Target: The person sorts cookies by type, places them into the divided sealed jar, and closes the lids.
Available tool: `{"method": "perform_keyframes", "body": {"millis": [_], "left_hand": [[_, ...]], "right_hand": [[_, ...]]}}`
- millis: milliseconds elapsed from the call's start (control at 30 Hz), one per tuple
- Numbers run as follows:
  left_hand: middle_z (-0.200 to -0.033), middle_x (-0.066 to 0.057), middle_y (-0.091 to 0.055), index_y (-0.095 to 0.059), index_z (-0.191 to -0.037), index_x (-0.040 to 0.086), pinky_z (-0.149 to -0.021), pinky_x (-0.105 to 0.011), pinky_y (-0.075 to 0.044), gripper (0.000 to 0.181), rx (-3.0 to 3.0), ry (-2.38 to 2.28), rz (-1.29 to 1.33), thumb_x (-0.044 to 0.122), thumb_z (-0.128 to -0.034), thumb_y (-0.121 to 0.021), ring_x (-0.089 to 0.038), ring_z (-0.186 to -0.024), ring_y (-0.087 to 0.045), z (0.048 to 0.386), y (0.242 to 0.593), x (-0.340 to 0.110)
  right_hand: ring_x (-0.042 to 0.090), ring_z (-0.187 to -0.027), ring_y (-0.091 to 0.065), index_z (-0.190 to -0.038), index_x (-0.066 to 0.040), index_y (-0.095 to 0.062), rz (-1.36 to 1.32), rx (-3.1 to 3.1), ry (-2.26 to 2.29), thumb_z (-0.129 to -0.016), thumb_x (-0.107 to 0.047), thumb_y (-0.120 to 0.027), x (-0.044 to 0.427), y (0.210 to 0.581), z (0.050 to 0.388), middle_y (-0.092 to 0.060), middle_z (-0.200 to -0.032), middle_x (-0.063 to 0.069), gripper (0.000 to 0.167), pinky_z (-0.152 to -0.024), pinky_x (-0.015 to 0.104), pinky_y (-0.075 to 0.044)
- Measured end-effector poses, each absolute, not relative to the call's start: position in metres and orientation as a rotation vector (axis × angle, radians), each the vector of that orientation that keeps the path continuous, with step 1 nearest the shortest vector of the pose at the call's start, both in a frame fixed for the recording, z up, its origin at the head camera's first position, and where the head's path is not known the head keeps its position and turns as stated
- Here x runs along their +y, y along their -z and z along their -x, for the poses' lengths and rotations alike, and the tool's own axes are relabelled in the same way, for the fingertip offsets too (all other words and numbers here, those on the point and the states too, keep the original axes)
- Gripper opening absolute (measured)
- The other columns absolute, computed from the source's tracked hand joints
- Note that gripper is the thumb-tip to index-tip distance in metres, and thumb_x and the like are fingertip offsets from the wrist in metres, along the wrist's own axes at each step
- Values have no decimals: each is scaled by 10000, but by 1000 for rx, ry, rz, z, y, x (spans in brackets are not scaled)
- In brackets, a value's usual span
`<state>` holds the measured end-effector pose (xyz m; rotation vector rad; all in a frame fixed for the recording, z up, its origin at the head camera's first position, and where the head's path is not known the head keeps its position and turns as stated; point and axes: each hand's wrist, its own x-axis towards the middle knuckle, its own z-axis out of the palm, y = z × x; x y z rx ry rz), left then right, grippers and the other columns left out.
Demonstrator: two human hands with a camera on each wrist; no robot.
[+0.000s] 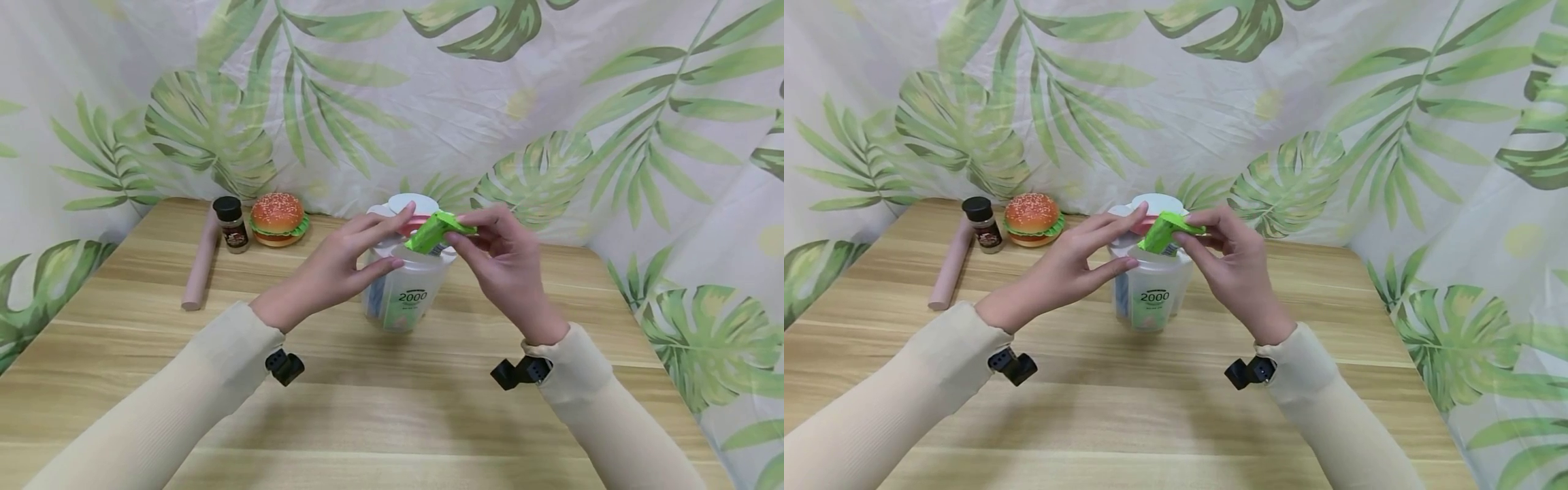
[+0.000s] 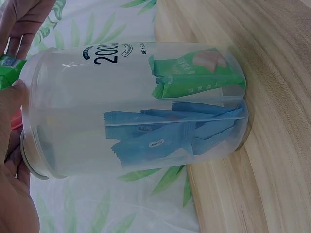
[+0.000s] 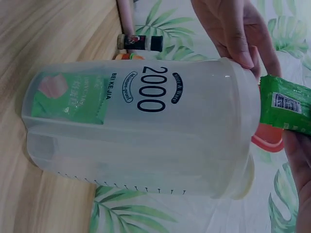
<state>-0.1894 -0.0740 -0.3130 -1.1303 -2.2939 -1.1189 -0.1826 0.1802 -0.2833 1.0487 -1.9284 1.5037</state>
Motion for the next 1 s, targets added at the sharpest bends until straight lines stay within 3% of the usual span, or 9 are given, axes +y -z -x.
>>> {"method": "perform_keyframes", "body": {"millis": [267, 700, 1000], "left_hand": [[-1392, -112, -630, -407, -1619, 142, -1104, -443, -526, 744, -2278, 1118, 1133, 130, -966, -762, -245, -1299, -611, 190, 315, -75], [-1353, -131, -641, -428, -1607, 130, -1069, -440, -541, 718, -2267, 1112, 1129, 138, -971, -758, -246, -1241, -627, 189, 314, -75], [-1342, -137, -645, -433, -1604, 129, -1056, -440, -547, 716, -2265, 1103, 1125, 137, -968, -762, -251, -1226, -632, 191, 315, -74]], "right_hand": [[-15, -971, -707, -1026, 108, -655, -1105, -2057, -1339, -854, 178, -743, 175, 291, 186, -721, -1022, 228, 206, -840, 205, -625], [163, -950, -695, -1021, -4, -780, -1150, -2238, -1101, -895, 47, -780, 178, 295, 187, -757, -1082, 120, 136, -862, 199, -601], [267, -1102, -665, -1008, -9, -805, -1188, -2361, -918, -956, -14, -740, 181, 295, 183, -701, -1176, 135, 84, -916, 373, -583]]}}
